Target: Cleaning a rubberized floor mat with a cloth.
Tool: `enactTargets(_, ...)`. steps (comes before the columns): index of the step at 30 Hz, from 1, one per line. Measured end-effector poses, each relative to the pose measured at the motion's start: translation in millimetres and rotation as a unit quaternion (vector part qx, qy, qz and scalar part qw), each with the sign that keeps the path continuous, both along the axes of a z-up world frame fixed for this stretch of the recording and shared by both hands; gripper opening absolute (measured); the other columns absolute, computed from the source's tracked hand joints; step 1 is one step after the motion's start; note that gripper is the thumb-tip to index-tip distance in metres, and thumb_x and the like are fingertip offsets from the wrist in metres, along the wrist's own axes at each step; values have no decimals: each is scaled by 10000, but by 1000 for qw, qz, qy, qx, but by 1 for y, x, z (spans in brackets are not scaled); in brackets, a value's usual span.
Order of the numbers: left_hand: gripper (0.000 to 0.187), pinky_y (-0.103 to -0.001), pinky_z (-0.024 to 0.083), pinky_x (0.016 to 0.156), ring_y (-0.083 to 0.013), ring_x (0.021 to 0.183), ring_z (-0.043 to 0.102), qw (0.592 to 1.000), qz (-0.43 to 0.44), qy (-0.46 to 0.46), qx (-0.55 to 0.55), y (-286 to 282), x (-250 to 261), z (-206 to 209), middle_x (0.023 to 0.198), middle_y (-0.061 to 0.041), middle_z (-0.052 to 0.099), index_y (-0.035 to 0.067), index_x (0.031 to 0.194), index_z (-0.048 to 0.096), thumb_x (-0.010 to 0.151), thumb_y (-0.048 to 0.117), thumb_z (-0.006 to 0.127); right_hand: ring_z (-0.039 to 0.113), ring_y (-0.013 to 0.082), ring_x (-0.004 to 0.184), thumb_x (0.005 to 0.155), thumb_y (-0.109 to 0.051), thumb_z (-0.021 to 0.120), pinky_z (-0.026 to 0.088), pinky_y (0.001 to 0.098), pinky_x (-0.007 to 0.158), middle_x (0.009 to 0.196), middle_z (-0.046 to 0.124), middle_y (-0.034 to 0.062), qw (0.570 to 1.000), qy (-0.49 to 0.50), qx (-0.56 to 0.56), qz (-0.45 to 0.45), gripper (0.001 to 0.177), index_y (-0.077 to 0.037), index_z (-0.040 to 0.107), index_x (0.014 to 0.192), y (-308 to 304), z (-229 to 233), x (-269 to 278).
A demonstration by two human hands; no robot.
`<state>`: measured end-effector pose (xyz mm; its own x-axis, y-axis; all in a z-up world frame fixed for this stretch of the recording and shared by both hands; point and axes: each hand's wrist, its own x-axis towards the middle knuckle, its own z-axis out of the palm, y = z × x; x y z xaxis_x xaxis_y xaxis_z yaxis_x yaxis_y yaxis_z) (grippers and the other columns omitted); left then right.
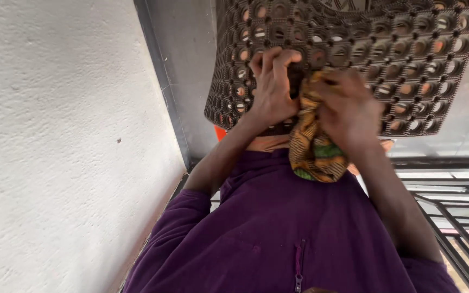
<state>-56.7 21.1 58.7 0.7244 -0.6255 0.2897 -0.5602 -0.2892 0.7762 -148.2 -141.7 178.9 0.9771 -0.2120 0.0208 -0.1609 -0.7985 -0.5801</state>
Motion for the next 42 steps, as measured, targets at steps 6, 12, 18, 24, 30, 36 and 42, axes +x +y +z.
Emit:
enactTargets(6, 673, -543, 219, 1068, -295, 1270, 428, 999, -18, -34, 36, 0, 13, -6, 1289, -101, 551, 90, 1322, 402, 770, 97, 787, 705, 265, 974, 858, 11, 741, 578, 377, 700, 1128, 717, 86, 996, -43, -66, 50, 291, -99, 779, 1124, 8, -77, 6)
enactTargets(12, 575, -460, 358, 1100, -294, 1279, 525, 999, -27, 42, 17, 6, 15, -44, 1262, -117, 545, 51, 1340, 387, 887, 71, 740, 713, 238, 855, 917, 48, 731, 574, 374, 731, 989, 733, 104, 952, -71, 230, -190, 199, -20, 750, 1103, 17, -133, 5)
enactTargets(18, 459, -427, 461, 1065, -251, 1146, 601, 986, -40, 129, -94, 8, 15, -17, 1242, -155, 543, 26, 1285, 429, 869, -31, 614, 593, 321, 773, 795, 62, 744, 453, 421, 571, 831, 577, 146, 997, -70, 17, 9, 157, 25, 703, 942, 13, -72, 25)
enactTargets(24, 453, -397, 487, 1070, -244, 1129, 563, 965, -36, 208, -154, 6, 14, -6, 1300, -162, 505, 21, 1319, 415, 886, -19, 545, 656, 247, 793, 830, 38, 728, 506, 383, 614, 898, 663, 124, 991, -86, 81, -55, 150, 3, 714, 975, 33, -126, 5)
enactTargets(30, 318, -383, 481, 1070, -213, 1150, 549, 976, -18, 172, -133, 12, 11, -8, 1279, -123, 601, 43, 1319, 438, 1027, 76, 561, 722, 221, 811, 992, -7, 678, 613, 352, 671, 981, 741, 156, 716, -9, 581, -387, 90, 43, 675, 1067, 17, -164, -67)
enactTargets(36, 315, -382, 335, 1106, -171, 1162, 573, 990, 31, 114, -71, 4, 14, -4, 1242, -71, 675, 78, 1275, 446, 1029, 53, 641, 735, 209, 997, 1072, -55, 674, 638, 344, 856, 1201, 718, 164, 703, -49, 633, -320, 263, 6, 612, 1320, -26, -110, -113)
enactTargets(42, 343, -419, 257, 1104, -139, 1139, 574, 996, 39, 70, -42, 2, 15, -5, 1184, -40, 719, 89, 1266, 442, 1004, 46, 659, 749, 191, 1075, 1136, -56, 638, 649, 333, 956, 1297, 718, 166, 700, -70, 662, -257, 349, -12, 609, 1481, -40, -75, -115)
